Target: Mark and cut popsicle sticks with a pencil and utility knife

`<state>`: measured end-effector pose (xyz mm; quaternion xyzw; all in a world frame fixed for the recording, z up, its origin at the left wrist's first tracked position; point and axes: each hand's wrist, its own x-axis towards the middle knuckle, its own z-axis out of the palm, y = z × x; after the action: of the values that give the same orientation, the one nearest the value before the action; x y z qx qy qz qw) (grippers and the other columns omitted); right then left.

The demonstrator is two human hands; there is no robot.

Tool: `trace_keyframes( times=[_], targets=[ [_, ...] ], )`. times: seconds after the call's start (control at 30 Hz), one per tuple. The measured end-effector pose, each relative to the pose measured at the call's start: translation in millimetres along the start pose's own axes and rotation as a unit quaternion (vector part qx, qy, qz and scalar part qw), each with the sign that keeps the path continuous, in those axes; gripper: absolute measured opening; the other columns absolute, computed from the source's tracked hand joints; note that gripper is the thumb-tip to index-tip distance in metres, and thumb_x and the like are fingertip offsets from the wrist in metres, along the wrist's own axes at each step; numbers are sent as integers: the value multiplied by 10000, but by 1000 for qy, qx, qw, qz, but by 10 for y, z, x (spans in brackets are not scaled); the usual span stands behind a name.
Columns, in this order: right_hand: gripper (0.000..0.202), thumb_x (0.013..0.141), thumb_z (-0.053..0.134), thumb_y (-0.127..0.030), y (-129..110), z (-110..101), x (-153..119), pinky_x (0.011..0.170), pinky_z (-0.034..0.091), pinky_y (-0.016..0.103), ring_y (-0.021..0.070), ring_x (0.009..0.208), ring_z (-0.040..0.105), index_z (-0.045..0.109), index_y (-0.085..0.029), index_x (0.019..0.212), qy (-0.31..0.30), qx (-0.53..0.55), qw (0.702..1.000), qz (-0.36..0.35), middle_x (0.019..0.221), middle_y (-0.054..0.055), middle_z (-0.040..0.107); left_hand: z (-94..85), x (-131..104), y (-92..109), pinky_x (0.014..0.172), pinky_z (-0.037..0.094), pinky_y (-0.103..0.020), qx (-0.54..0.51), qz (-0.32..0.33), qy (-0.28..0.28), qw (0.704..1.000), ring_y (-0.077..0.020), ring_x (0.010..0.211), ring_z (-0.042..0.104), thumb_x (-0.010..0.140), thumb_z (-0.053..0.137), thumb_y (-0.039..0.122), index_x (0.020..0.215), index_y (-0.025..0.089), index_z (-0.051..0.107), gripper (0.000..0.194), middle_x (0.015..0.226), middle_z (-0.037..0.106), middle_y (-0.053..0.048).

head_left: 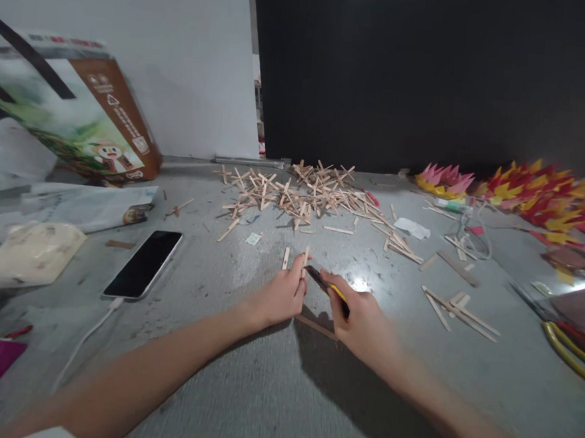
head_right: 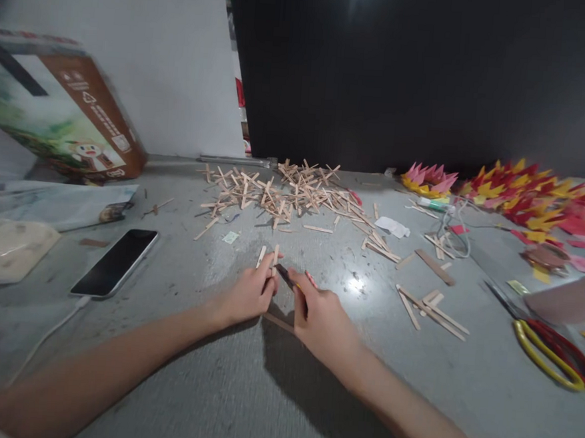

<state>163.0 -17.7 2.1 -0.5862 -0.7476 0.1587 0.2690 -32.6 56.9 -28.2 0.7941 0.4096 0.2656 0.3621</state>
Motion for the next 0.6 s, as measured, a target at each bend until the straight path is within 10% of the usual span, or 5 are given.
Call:
trace_keyframes(
  times=[0.17,0.43,0.6],
  targets=[
    [491,1056,343,-250,-6,197,-56,757,556,337,250,814,780,549,-169,1495,32,-9,999,-27,1064,168,800,-6,13,0,753,511,-310,-3,7,13,1000,-202,728,677,993,419,148,1469,168,385,477,794,680,-29],
    [383,1007,459,-179,-96,-199,166,556,359,249,174,598,706,656,-236,1330,-44,-43,998,-20,930,83,819,-7,-5,4,745,496,-322,36,-5,2,999,-216,754,667,965,423,104,1515,157,358,556,825,660,-45],
    [416,1024,392,-175,-100,19,98,616,416,250,172,639,709,597,-168,1385,-3,-5,1000,-23,992,125,806,-17,19,20,771,495,-333,13,-19,32,999,-203,735,658,962,420,91,1459,150,405,501,809,654,-38]
  ],
)
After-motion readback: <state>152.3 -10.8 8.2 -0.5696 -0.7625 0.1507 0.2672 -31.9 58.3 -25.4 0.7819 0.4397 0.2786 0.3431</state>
